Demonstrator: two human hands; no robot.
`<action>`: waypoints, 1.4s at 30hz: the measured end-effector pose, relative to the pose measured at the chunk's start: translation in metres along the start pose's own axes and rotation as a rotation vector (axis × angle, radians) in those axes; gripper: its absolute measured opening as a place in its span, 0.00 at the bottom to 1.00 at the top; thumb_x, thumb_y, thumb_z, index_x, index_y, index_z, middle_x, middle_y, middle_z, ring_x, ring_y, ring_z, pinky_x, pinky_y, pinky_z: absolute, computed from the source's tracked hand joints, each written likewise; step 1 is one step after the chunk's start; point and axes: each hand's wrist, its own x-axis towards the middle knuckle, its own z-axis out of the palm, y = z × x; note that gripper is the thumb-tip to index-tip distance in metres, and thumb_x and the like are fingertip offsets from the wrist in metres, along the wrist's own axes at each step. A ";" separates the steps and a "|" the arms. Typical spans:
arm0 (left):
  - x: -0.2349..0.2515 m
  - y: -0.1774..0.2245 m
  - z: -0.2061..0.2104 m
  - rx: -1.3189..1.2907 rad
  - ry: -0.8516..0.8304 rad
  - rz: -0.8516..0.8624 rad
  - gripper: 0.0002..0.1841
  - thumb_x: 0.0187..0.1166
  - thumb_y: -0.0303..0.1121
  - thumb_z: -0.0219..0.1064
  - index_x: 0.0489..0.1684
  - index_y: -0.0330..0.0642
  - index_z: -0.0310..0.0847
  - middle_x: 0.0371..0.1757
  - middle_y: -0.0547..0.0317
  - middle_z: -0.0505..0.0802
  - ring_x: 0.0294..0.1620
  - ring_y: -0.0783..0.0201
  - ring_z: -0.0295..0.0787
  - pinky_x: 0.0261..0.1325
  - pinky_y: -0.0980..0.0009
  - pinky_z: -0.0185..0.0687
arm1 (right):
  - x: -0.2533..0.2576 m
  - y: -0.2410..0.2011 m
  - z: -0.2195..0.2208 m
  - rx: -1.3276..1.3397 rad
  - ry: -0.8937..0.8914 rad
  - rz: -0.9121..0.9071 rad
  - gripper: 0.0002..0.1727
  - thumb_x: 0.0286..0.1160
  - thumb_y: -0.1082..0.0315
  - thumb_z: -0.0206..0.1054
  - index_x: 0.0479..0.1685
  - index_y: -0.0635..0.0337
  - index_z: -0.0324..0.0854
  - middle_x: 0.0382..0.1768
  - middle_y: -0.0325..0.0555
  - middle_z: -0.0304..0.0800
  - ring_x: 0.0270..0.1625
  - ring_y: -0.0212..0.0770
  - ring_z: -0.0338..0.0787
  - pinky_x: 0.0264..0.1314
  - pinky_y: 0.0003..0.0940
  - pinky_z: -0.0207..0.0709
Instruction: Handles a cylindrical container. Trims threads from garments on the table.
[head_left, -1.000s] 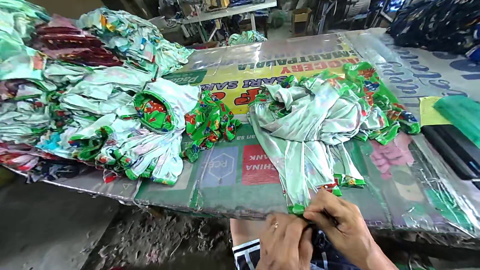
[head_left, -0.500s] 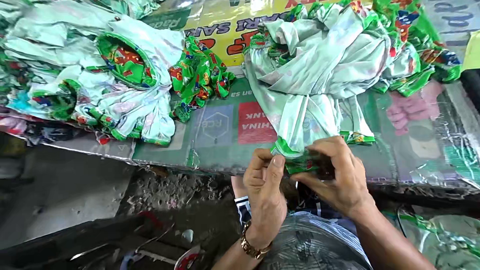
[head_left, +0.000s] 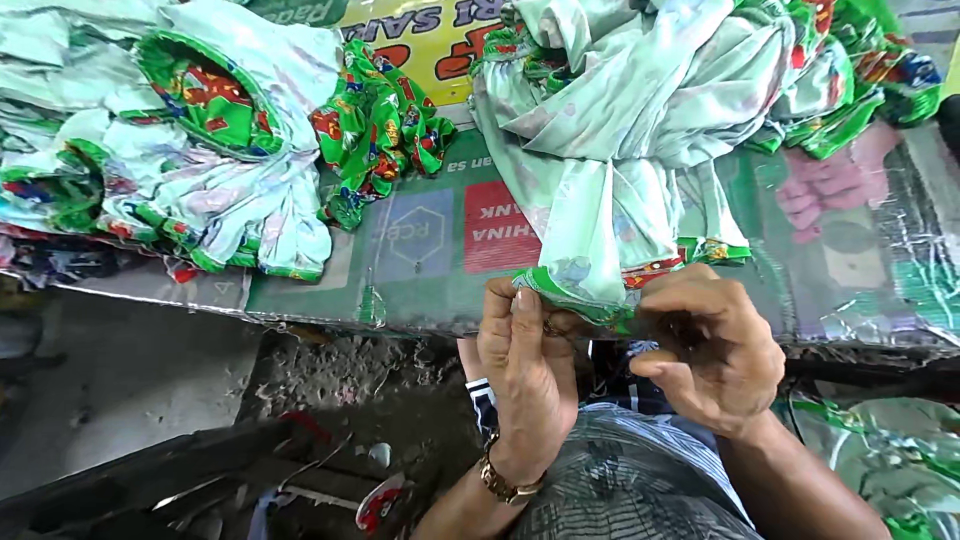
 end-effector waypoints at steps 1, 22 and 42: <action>0.000 0.000 0.001 -0.002 0.000 -0.005 0.10 0.93 0.35 0.52 0.50 0.46 0.80 0.38 0.56 0.92 0.37 0.66 0.95 0.45 0.67 0.94 | 0.004 -0.003 0.003 0.001 0.030 0.005 0.21 0.78 0.50 0.73 0.57 0.54 0.76 0.44 0.35 0.82 0.38 0.20 0.81 0.37 0.12 0.76; -0.024 -0.008 0.000 0.096 -0.052 0.033 0.04 0.87 0.30 0.62 0.51 0.45 0.80 0.44 0.57 0.93 0.47 0.65 0.94 0.59 0.65 0.90 | 0.007 -0.007 0.006 -0.187 0.060 -0.094 0.16 0.90 0.61 0.59 0.30 0.58 0.71 0.24 0.39 0.71 0.26 0.24 0.74 0.29 0.15 0.67; -0.019 -0.001 0.004 -0.208 -0.008 -0.179 0.08 0.88 0.33 0.61 0.52 0.43 0.85 0.45 0.50 0.94 0.47 0.60 0.96 0.56 0.60 0.93 | -0.011 -0.023 -0.016 -0.177 -0.016 0.090 0.14 0.80 0.58 0.72 0.55 0.55 0.80 0.45 0.35 0.86 0.45 0.20 0.86 0.46 0.13 0.81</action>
